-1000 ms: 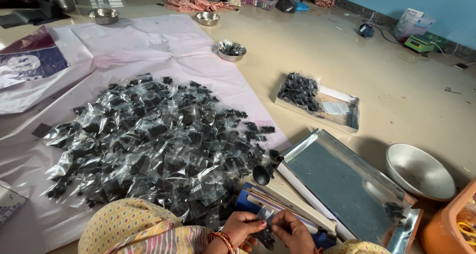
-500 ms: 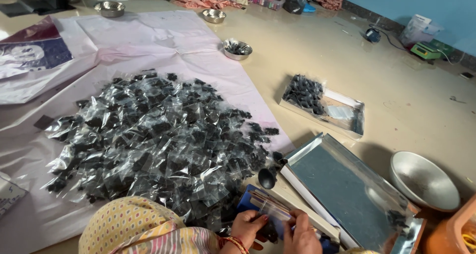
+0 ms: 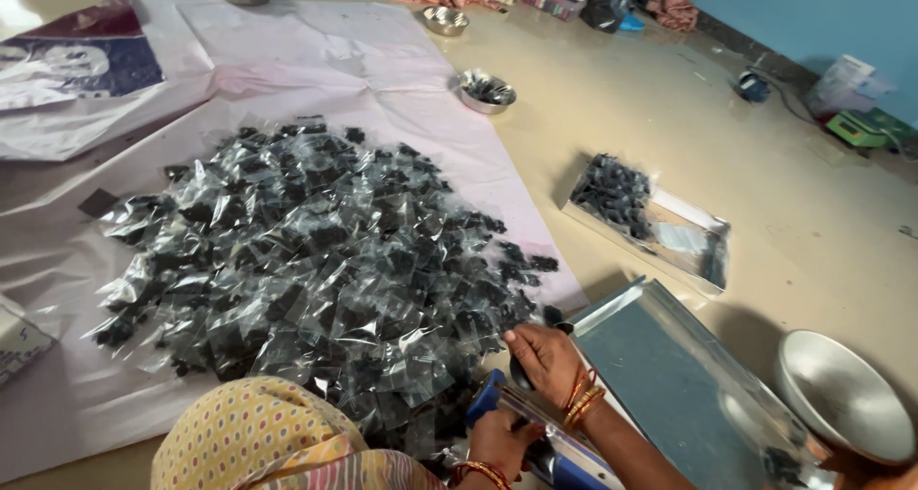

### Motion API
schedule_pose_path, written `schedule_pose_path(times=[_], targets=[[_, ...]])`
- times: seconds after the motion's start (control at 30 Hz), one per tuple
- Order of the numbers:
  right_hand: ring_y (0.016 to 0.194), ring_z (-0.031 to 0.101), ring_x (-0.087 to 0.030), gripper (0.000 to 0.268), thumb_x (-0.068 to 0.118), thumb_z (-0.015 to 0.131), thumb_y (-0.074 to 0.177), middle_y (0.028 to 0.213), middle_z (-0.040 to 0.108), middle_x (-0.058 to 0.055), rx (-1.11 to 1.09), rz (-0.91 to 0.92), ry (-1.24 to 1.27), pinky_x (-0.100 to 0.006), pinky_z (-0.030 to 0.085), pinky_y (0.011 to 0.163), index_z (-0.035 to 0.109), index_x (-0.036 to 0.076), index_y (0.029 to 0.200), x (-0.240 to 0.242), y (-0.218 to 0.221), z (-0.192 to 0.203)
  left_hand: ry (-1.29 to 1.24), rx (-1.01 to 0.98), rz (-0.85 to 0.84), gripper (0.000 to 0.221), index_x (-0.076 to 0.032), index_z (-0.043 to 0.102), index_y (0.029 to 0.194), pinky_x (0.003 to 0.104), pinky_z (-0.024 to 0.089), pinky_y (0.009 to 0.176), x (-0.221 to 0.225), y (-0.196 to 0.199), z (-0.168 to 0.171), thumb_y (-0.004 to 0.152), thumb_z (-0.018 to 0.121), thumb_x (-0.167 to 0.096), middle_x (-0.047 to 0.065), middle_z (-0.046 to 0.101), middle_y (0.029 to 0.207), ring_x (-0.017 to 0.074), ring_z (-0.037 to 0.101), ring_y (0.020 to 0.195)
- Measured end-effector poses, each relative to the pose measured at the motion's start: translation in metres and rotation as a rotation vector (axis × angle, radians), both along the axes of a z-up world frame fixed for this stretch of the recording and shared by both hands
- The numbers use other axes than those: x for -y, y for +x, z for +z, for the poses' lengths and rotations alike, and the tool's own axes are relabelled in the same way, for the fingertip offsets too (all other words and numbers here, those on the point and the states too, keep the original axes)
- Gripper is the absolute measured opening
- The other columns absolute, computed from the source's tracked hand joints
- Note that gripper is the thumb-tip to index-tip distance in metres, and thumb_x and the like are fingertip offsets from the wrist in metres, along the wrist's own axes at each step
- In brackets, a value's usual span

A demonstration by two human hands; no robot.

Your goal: Sealing small plastic bags containing black components using a manual heat sealer.

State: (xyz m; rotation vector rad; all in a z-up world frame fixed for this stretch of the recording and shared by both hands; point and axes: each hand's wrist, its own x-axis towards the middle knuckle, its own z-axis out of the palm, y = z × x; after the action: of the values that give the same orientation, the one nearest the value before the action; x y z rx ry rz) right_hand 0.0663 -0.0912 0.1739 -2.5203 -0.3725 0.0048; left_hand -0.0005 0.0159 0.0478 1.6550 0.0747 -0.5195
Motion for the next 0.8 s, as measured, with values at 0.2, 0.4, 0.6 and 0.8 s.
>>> schedule_pose_path(times=[0.2, 0.4, 0.6, 0.8], targets=[[0.065, 0.059, -0.036, 0.040, 0.034, 0.056, 0.102, 0.070, 0.058, -0.018, 0.028, -0.001, 0.093, -0.046, 0.047, 0.065, 0.058, 0.000, 0.081, -0.008, 0.006, -0.033, -0.052, -0.046, 0.013, 0.025, -0.003, 0.077, 0.099, 0.034, 0.057, 0.052, -0.003, 0.001, 0.015, 0.086, 0.085, -0.023, 0.011, 0.076, 0.076, 0.0185, 0.073, 0.057], [0.069, 0.059, -0.037, 0.037, 0.029, 0.056, 0.102, 0.072, 0.058, -0.016, 0.052, 0.093, 0.036, -0.046, 0.046, 0.066, 0.055, 0.000, 0.079, -0.011, 0.008, -0.037, -0.032, -0.088, 0.045, 0.027, -0.005, 0.080, 0.100, 0.035, 0.055, 0.056, -0.002, 0.004, 0.018, 0.081, 0.085, -0.024, 0.012, 0.077, 0.078, 0.0198, 0.074, 0.061], [0.072, 0.062, -0.038, 0.036, 0.030, 0.055, 0.101, 0.074, 0.062, -0.016, 0.086, 0.058, -0.011, -0.048, 0.047, 0.066, 0.059, 0.002, 0.079, -0.010, 0.011, -0.051, 0.130, -0.060, 0.018, 0.033, -0.001, 0.079, 0.093, 0.036, 0.055, 0.059, 0.001, 0.001, 0.020, 0.084, 0.086, -0.033, 0.018, 0.074, 0.076, 0.0245, 0.074, 0.064], [0.072, 0.063, -0.038, 0.036, 0.031, 0.054, 0.102, 0.074, 0.064, -0.015, 0.116, 0.065, -0.013, -0.048, 0.048, 0.067, 0.061, 0.003, 0.080, -0.012, 0.011, -0.049, -0.041, -0.173, 0.092, 0.031, 0.001, 0.079, 0.089, 0.034, 0.052, 0.048, 0.002, 0.000, 0.020, 0.085, 0.082, -0.030, 0.011, 0.075, 0.069, 0.0181, 0.071, 0.054]])
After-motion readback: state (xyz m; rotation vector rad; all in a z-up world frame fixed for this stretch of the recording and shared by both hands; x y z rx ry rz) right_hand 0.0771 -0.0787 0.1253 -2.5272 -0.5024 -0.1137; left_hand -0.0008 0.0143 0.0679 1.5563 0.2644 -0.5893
